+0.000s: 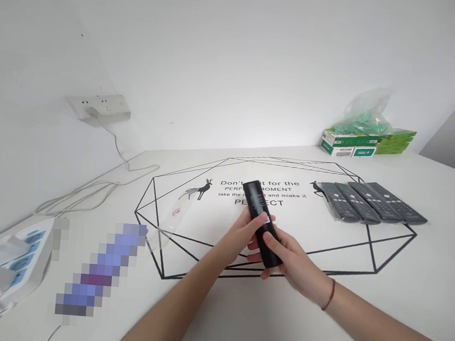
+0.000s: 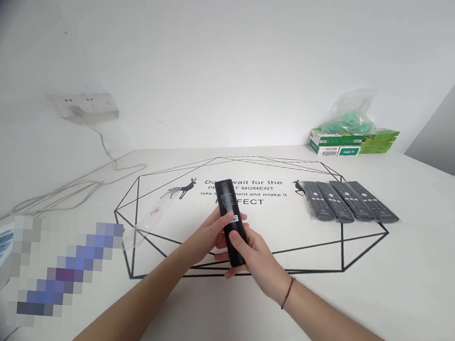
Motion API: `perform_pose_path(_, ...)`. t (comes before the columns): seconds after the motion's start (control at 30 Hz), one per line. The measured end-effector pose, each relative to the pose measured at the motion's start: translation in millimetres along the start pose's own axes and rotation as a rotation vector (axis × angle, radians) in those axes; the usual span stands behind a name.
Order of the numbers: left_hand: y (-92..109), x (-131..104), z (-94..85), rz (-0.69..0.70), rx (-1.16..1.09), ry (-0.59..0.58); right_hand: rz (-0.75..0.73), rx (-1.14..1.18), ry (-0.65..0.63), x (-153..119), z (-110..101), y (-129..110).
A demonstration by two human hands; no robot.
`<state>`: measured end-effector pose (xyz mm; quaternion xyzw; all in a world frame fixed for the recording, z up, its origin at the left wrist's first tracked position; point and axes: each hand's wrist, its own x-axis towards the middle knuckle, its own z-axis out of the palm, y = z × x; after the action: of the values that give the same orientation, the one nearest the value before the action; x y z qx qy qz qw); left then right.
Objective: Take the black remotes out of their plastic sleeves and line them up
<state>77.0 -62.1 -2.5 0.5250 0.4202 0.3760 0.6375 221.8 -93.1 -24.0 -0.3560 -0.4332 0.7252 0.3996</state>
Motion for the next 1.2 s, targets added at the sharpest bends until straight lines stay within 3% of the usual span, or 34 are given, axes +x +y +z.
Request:
perform_pose_path(0.23,3.7,4.7,-1.1,0.199,0.049,0.138,0.082,0.032,0.084,4.8,-5.5,-4.4)
perform_pose_path(0.43,5.7,3.6,1.7,0.266,0.073,0.203,0.097,0.067,0.093,5.9,-6.2,-3.5)
perform_pose_path(0.53,12.4,7.3,-8.9,0.247,0.001,0.319,0.098,0.084,0.107,7.3,-7.0,-2.3)
perform_pose_path(0.63,20.1,12.9,-32.4,0.131,0.013,0.491,0.103,0.11,0.139,9.3,-9.5,-0.2)
perform_pose_path(0.77,22.4,17.2,-67.7,-0.106,0.471,0.659,0.109,0.128,0.137,10.3,-12.6,0.7)
perform_pose_path(0.87,16.4,18.9,-83.7,-0.16,0.688,0.688,0.116,0.142,0.125,9.5,-12.5,-1.4)
perform_pose_path(1.2,0.8,20.0,-98.8,-0.267,1.207,0.675,0.134,0.141,0.099,8.8,-11.9,-3.0)
